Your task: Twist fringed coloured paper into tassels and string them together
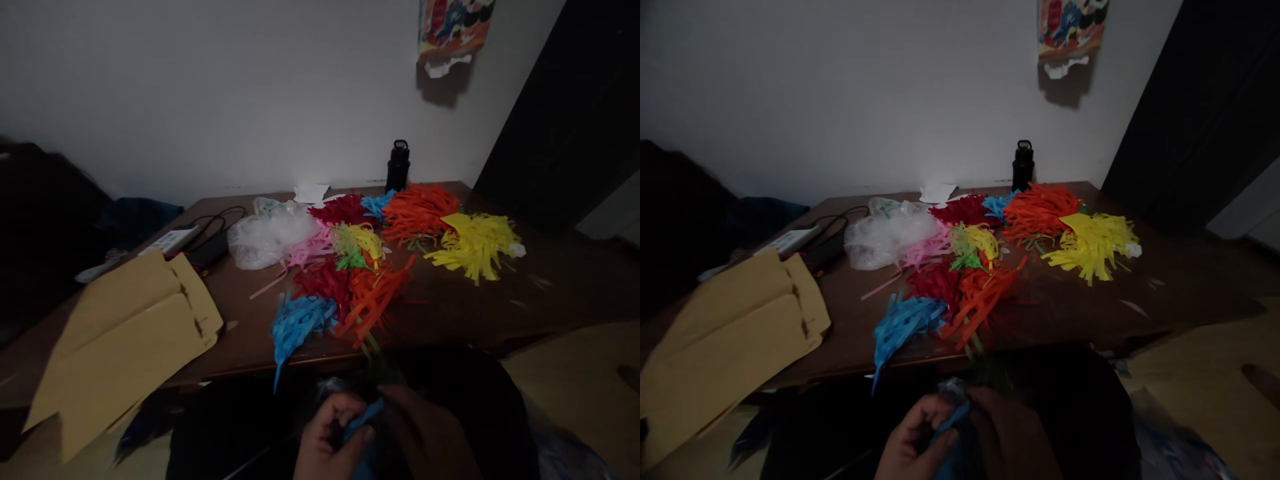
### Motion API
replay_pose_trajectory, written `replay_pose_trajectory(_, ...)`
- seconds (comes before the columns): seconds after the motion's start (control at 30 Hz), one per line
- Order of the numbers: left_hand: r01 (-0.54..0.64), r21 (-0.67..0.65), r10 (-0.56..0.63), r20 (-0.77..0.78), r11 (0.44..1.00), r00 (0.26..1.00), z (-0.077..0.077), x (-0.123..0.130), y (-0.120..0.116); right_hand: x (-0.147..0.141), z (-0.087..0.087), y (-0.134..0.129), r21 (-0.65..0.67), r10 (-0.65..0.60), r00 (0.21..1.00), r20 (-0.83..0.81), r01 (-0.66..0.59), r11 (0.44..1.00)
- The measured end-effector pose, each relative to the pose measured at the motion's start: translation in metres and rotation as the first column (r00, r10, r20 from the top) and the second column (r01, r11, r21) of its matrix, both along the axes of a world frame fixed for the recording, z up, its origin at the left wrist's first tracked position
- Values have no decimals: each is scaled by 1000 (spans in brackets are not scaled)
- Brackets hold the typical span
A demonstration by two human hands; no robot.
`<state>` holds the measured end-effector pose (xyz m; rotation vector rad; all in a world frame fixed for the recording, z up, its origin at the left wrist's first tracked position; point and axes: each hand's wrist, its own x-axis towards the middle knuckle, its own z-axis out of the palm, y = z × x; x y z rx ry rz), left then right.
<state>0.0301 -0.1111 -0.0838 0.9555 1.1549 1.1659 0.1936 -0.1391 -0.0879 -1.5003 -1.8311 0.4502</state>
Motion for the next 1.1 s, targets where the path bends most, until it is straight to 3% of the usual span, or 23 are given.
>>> replay_pose_trajectory(0.17,105,-228,-51,232,968,971,0,1,2,2,-3,-1,19,-25,1000,4,25,999)
replay_pose_trajectory(0.33,165,-281,-62,342,945,938,-4,0,6,-2,-6,-5,169,-11,996,83,-3,986)
replay_pose_trajectory(0.5,188,-303,-71,359,934,931,-5,3,5,-12,-2,0,171,4,994,109,-22,985)
replay_pose_trajectory(0.73,67,-246,9,293,967,956,-4,12,0,-12,-6,-1,154,11,993,122,-30,988)
replay_pose_trajectory(0.87,-60,-159,76,94,985,993,-8,12,-1,-11,-7,0,96,46,991,126,-58,994)
replay_pose_trajectory(0.97,-120,-9,119,-50,993,992,-8,11,-3,-13,-2,1,-58,41,998,-38,-44,997)
replay_pose_trajectory(1.1,-100,165,126,-157,981,980,-5,8,-5,-14,6,2,-269,-59,962,-265,-15,963)
